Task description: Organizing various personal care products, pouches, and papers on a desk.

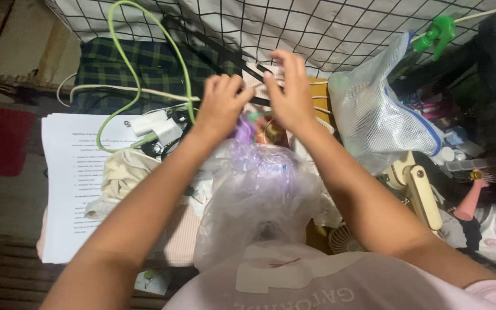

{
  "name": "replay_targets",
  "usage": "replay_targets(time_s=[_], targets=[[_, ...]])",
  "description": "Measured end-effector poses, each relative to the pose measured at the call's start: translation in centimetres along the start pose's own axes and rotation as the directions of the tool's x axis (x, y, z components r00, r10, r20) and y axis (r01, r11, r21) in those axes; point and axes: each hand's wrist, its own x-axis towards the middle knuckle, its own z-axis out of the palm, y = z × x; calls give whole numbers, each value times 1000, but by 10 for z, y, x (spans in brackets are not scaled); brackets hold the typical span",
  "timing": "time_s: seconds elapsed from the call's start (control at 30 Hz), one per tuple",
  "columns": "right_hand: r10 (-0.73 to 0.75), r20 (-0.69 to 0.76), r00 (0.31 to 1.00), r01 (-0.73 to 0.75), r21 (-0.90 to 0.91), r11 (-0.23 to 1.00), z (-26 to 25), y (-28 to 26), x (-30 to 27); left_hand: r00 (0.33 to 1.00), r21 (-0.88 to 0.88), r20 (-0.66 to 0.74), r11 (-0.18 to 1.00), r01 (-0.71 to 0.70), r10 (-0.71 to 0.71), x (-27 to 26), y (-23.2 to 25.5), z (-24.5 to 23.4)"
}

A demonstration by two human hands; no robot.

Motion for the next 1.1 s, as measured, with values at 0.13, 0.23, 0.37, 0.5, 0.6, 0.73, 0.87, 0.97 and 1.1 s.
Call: replay_targets(time_s=[0.13, 0.23, 0.37, 0.5, 0.6, 0.73, 0.87, 0.97, 1.1], targets=[[612, 579, 539, -842, 370, 393, -36, -12, -10, 991, -47, 60, 992, -119, 122, -1, 20, 0], [436, 531, 727, -686, 602, 409, -28, 25, -55, 972, -170, 59, 962, -215, 228, -5, 26, 0], [219, 30, 975, -220, 239, 946, -28, 1, -85, 995, -184, 27, 979, -85, 92, -10, 50, -19], [-134, -214, 968, 134, -12, 991, -47, -27, -96, 951, -389, -94, 890, 236, -293, -32, 69, -26], [-248, -164, 955, 223, -159, 962, -69, -36, -106, 877, -382, -85, 829, 409, -472, -65, 66, -14], [-270, -17, 963, 253, -299, 920, -95, -40, -132, 823, -333, 103, 761, 557, -558, -94, 67, -23], [-240, 58, 969, 245, -349, 904, -117, -24, -167, 710, -482, 181, 567, 668, -681, -97, 72, -37], [-221, 262, 939, 308, -360, 881, -131, -5, -186, 428, -812, 568, -562, 155, -703, -99, 75, -46], [-125, 540, 832, 352, -341, 872, -141, -1, -186, 275, -864, 438, -316, 391, -856, -112, 84, -50]])
